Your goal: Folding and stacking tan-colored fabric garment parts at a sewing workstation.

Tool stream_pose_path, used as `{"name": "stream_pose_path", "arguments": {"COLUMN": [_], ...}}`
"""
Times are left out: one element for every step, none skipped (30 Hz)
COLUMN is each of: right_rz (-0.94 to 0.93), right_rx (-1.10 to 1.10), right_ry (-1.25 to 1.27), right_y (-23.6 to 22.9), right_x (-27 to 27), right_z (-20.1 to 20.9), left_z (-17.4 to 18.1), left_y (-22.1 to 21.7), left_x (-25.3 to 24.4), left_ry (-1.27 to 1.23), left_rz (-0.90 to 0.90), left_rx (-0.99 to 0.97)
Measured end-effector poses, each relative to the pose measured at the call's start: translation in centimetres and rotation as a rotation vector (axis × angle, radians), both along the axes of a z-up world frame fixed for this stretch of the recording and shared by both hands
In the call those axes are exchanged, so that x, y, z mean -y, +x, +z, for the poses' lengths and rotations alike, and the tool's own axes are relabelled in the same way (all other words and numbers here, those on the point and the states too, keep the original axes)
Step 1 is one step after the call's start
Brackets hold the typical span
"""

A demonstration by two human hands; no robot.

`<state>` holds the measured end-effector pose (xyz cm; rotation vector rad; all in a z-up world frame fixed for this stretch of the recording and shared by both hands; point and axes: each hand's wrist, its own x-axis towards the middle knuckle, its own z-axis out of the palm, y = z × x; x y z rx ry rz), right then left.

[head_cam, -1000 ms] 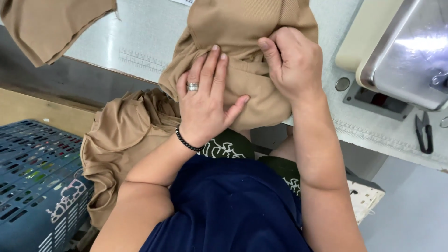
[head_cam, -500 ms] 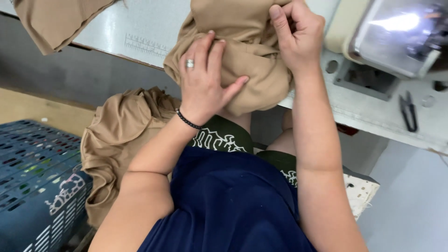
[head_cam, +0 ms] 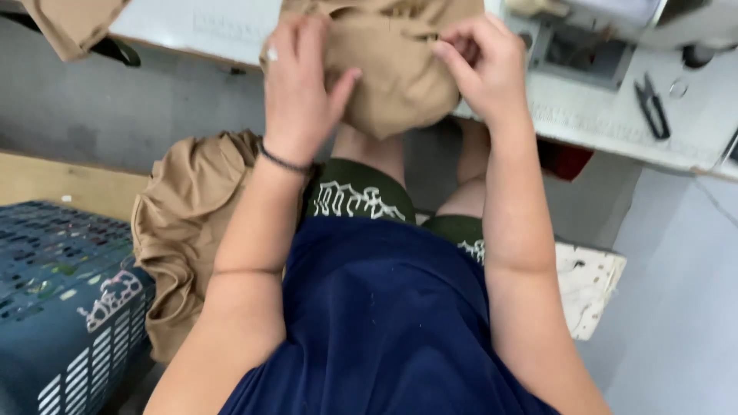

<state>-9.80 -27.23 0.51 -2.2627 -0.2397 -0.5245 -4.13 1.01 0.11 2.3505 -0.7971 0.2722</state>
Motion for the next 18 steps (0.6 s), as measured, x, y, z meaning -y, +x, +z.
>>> {"name": "stream_pose_path", "arguments": {"right_rz": [0.031,0.063,0.06,0.047,0.035,0.033,0.066,0.102,0.097,0.126,0.154,0.15,0.167,0.185,0.192,0.145,0.098,0.104], "right_rx": [-0.079,-0.158,-0.151,-0.233,-0.321,-0.32,-0.421,-0.522,-0.517,-0.519,-0.525,-0.523,-0.38,-0.237,-0.228,-0.167,-0.117,-0.118], "right_ry": [-0.067,-0.134,-0.134,-0.224,-0.313,-0.311,-0.218,-0.124,-0.123,-0.077,-0.029,-0.027,-0.003,0.02,0.015,0.03,0.049,0.048], "right_y": [0.3,0.5,0.8,1.0,1.1,0.9,1.1,1.2,1.1,1.1,0.9,0.3,0.1,-0.1,-0.5,-0.9,-1.7,-2.1], "right_x": [0.2,0.4,0.4,0.5,0.4,0.3,0.3,0.3,0.5,0.6,0.8,0.7,0.6,0.4,0.0,-0.4,-0.9,-1.1], "right_z": [-0.7,-1.2,-1.0,-0.6,-0.4,0.0,0.5,1.1,0.9,0.7,0.4,0.2,0.2,0.3,0.7,1.1,1.2,1.1], "left_z": [-0.1,-0.2,0.2,0.6,1.0,0.6,0.4,0.1,-0.3,-0.8,-1.3,-1.2,-0.9,-0.5,-0.2,0.1,0.1,-0.7], "left_y": [0.6,1.3,1.8,2.3,2.5,2.7,3.2,3.7,3.9,4.2,4.4,3.7,3.3,3.0,2.8,2.7,2.2,2.1], "left_x": [-0.1,-0.2,-0.2,-0.3,-0.4,-0.7,-0.9,-1.0,-1.3,-1.6,-1.9,-2.0,-2.0,-2.1,-1.8,-1.5,-1.3,-1.2], "left_ry": [0.016,0.033,0.033,0.049,0.067,0.068,0.014,-0.04,-0.039,-0.082,-0.124,-0.122,-0.189,-0.256,-0.26,-0.201,-0.138,-0.139], "left_rz": [0.046,0.093,0.09,0.074,0.059,0.057,0.03,0.003,-0.001,0.001,0.003,-0.001,0.005,0.011,0.016,0.045,0.073,0.079], "left_rx": [-0.047,-0.094,-0.086,-0.108,-0.135,-0.133,-0.16,-0.188,-0.183,-0.254,-0.329,-0.328,-0.335,-0.341,-0.331,-0.26,-0.2,-0.2]}}
